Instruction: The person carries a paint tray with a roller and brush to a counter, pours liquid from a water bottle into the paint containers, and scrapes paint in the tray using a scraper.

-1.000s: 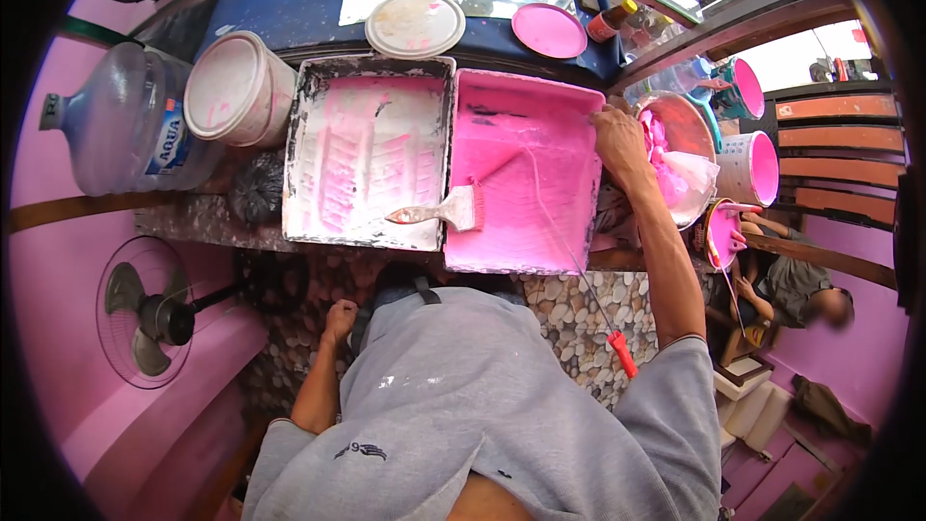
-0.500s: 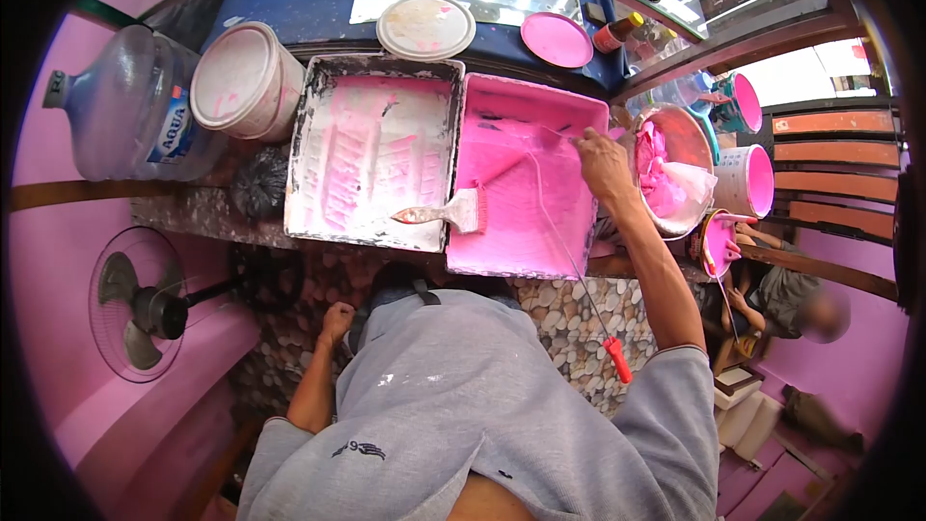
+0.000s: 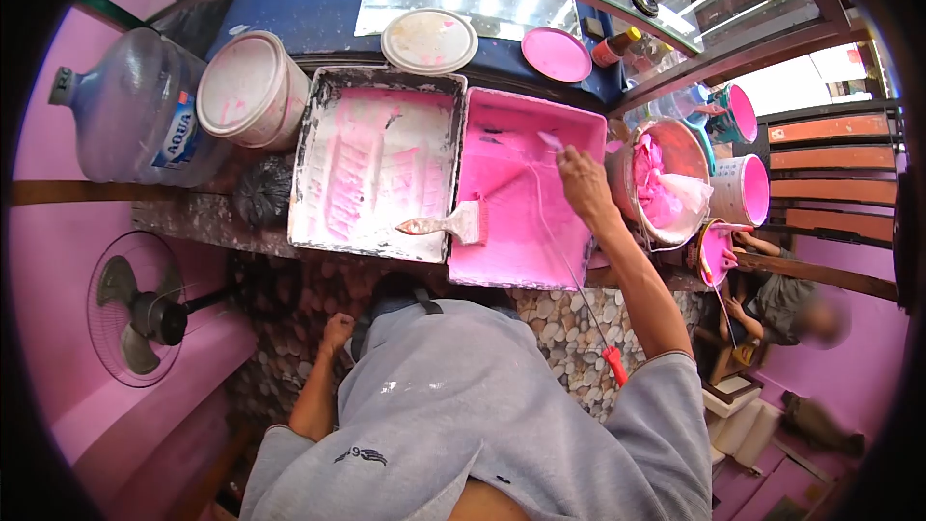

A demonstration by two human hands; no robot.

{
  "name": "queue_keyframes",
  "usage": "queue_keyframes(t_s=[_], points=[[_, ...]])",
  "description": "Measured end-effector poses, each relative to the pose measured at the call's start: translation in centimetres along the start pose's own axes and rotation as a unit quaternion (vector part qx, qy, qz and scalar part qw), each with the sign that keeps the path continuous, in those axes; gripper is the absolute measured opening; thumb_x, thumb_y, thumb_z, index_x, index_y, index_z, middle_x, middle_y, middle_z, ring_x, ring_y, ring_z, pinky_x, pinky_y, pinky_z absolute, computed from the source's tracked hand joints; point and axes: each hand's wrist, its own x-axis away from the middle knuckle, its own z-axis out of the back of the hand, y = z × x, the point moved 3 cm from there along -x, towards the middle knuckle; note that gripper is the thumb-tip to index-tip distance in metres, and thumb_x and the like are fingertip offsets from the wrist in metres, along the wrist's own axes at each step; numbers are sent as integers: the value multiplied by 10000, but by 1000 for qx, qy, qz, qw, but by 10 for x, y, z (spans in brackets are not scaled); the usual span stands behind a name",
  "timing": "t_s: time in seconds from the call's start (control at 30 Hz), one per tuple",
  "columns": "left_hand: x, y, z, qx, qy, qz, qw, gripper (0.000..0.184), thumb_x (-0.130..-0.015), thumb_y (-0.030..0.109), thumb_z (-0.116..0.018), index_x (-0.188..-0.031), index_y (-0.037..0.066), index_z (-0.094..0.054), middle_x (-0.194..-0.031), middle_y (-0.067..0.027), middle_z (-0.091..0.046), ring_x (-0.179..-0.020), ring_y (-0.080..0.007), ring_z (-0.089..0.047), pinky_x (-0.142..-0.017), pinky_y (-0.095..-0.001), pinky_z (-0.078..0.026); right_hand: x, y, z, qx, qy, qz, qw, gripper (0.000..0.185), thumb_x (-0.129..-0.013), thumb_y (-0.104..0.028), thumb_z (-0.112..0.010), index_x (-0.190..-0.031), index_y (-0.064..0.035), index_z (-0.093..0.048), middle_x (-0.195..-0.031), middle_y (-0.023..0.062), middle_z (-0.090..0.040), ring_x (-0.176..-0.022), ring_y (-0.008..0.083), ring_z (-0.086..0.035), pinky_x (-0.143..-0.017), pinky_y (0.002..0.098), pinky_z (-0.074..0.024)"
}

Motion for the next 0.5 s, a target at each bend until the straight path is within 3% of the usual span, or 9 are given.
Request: queue_keyframes(t_s=[0.07, 0.13, 0.17, 0.2, 0.27, 0.4, 0.5], points=[[-5, 4, 1, -16, 23, -1, 1000, 223, -742, 232, -627, -852, 39, -636, -822, -130, -649, -790, -234, -632, -717, -336, -489, 3, -9, 15, -21, 22, 42, 999, 173, -858, -81, -433, -888, 28, -563, -901, 164, -552, -768, 314, -570, -657, 420, -501], [-6, 8, 9, -48, 73, 5, 996, 219, -781, 246, -595, -871, 50, -629, -840, -122, -643, -788, -207, -626, -709, -338, -492, -2, 15, -16, -54, 75, -36, 995, 166, -838, -76, -443, -871, 20, -574, -911, 154, -554, -807, 304, -568, -648, 404, -496], [-4, 15, 16, 114, 81, 108, 984, 255, -796, 272, -584, -945, 66, -606, -896, -121, -633, -811, -223, -620, -722, -360, -490, -6, 4, 4, -3, 95, -12, 995, 162, -811, -64, -451, -870, 16, -578, -910, 146, -554, -809, 295, -566, -632, 393, -490], [-4, 28, 25, 277, 94, 202, 935, 299, -811, 297, -573, -1019, 82, -582, -952, -119, -623, -834, -239, -613, -735, -382, -488, -8, 2, -1, 12, 80, -17, 997, 161, -796, -59, -458, -880, 12, -576, -905, 141, -551, -797, 291, -561, -628, 393, -492], [-27, 28, 45, 493, 186, 236, 816, 464, -852, 358, -506, -1220, 84, -432, -1160, -145, -536, -1010, -299, -557, -856, -440, -448, -7, -16, -4, 24, 29, 34, 999, 164, -796, -55, -460, -903, 2, -570, -893, 128, -531, -782, 286, -555, -624, 396, -497], [-66, 53, 107, 695, 294, 199, 626, 617, -863, 404, -464, -1314, 13, -308, -1307, -145, -421, -1175, -258, -441, -954, -412, -382, -11, -25, 13, -13, 32, 23, 999, 204, -844, -83, -446, -994, -27, -573, -870, 110, -535, -804, 281, -557, -623, 405, -491], [-91, 71, 141, 671, 336, 240, 616, 543, -863, 375, -471, -1258, 10, -400, -1243, -121, -492, -1099, -210, -500, -913, -336, -423, -19, -21, -11, -22, 38, -18, 999, 187, -851, -89, -444, -989, -38, -560, -867, 119, -542, -806, 290, -558, -626, 418, -483]])
